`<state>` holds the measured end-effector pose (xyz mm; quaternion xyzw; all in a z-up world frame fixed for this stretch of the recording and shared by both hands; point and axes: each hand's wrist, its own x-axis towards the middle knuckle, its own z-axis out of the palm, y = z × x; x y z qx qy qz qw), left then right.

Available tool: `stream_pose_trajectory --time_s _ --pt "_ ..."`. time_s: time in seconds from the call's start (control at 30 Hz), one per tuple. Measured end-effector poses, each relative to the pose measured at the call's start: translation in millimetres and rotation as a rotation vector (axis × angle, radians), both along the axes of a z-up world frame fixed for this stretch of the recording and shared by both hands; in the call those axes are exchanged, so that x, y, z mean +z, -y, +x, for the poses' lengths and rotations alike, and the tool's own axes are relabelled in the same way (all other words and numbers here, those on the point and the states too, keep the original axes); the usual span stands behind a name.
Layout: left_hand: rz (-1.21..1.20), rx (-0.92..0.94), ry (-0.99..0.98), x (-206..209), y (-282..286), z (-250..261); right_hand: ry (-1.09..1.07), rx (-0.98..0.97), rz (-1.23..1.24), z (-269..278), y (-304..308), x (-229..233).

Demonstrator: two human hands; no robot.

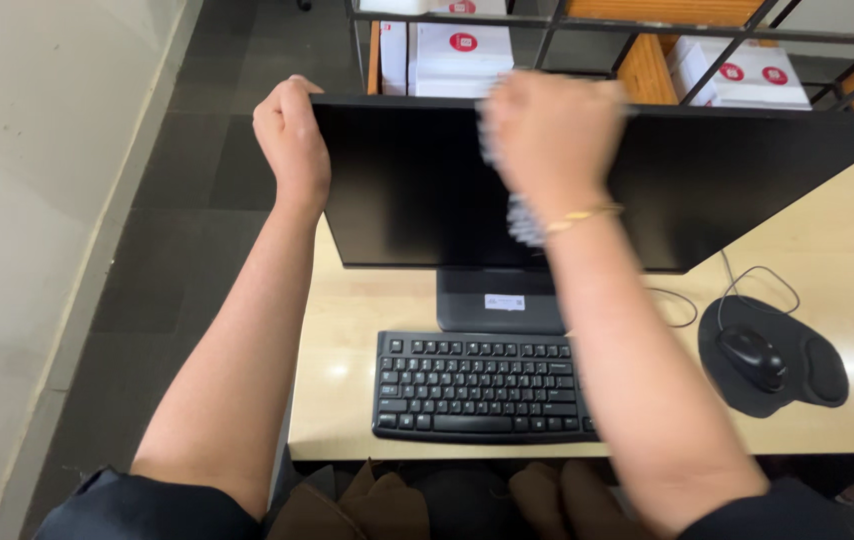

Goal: The person wipes a keyboard and a monitor screen using a checkered cloth.

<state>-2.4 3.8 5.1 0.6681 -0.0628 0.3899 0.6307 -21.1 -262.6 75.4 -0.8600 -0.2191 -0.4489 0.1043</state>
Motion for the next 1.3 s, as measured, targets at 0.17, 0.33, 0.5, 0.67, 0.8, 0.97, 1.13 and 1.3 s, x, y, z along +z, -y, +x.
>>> stream_pose_trajectory --time_s 0.17,0.33,0.5,0.67,0.8,0.97,1.13,1.3 --pt "0.000 0.077 0.011 -2 -1 3 0.001 0.091 0.009 -12 -105 1" --pt "0.084 0.089 0.051 -5 -4 2 0.055 0.161 -0.021 -4 -69 -1" --pt "0.080 0.056 0.050 -7 -13 5 0.100 0.096 0.057 11 52 -8" --pt "0.078 0.062 0.047 -6 -11 5 0.044 -0.182 0.065 27 191 -28" --pt "0.034 0.011 0.008 -1 -6 -2 0.069 -0.343 0.056 35 250 -39" --pt "0.018 0.047 -0.046 3 -3 -4 -0.096 -0.398 0.132 30 189 -19" --pt "0.001 0.079 -0.062 -1 -3 -1 0.074 -0.102 -0.060 5 4 -4" --pt "0.019 0.022 -0.006 -7 -12 -1 -0.001 0.193 0.044 -7 -115 6"
